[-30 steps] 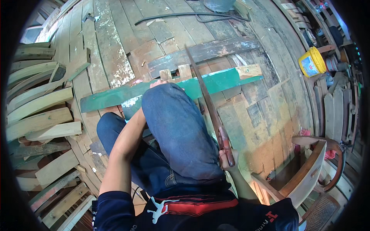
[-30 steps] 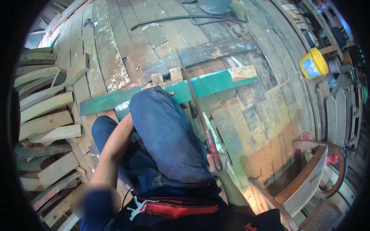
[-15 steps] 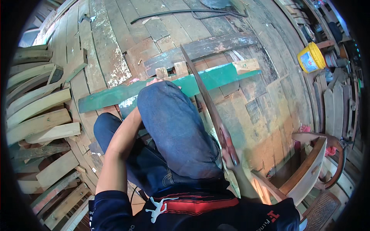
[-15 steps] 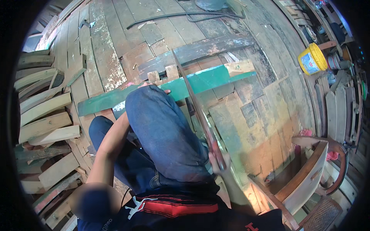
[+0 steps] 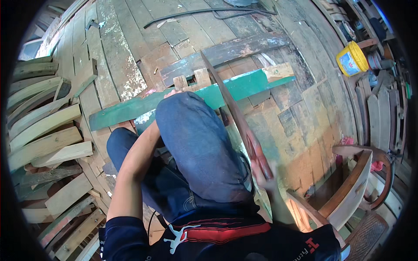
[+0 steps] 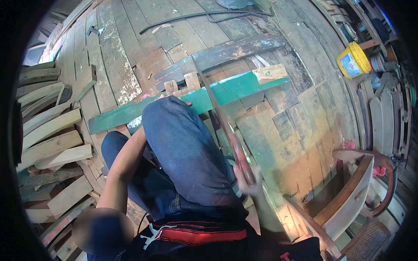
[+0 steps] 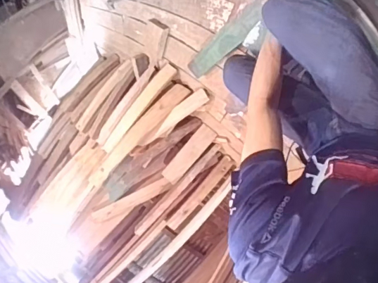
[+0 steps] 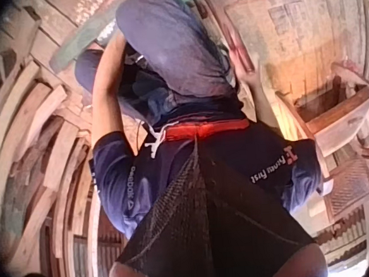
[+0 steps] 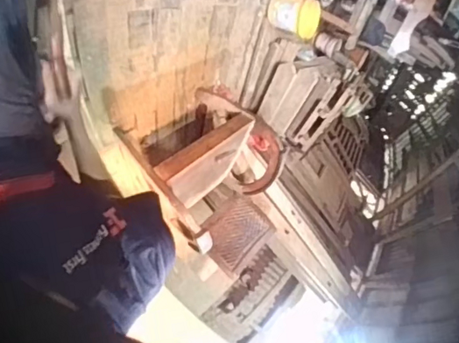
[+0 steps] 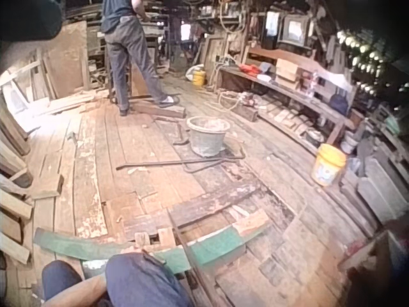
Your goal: Use a handsaw to cut through a piece of lumber.
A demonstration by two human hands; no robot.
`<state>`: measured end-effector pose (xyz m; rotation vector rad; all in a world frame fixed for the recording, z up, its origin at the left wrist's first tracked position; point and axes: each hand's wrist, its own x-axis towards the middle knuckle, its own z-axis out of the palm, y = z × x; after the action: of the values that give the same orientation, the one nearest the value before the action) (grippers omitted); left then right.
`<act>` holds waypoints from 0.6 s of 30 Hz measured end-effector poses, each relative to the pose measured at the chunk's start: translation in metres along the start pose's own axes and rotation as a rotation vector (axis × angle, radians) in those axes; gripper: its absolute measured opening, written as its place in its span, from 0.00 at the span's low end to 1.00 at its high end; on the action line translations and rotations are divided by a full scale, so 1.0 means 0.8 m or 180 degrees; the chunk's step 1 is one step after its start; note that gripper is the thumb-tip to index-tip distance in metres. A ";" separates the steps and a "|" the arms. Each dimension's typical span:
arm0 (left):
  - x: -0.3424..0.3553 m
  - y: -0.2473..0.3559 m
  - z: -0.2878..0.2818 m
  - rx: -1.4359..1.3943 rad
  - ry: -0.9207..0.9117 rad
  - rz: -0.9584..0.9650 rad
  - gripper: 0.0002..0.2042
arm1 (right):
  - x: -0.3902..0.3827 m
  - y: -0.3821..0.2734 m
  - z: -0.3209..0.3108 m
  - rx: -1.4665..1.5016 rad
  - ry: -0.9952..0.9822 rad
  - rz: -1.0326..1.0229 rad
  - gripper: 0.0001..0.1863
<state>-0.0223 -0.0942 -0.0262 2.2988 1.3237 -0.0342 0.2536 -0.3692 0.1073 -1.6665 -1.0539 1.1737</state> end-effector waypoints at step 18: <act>0.011 0.094 -0.045 -0.0621 -0.0057 -0.1067 0.26 | 0.041 -0.025 -0.029 -0.0058 0.0166 0.0300 0.10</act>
<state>0.0363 -0.1036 0.0328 1.8934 1.6134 -0.0345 0.2799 -0.3359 0.1221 -1.7681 -0.9654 1.1771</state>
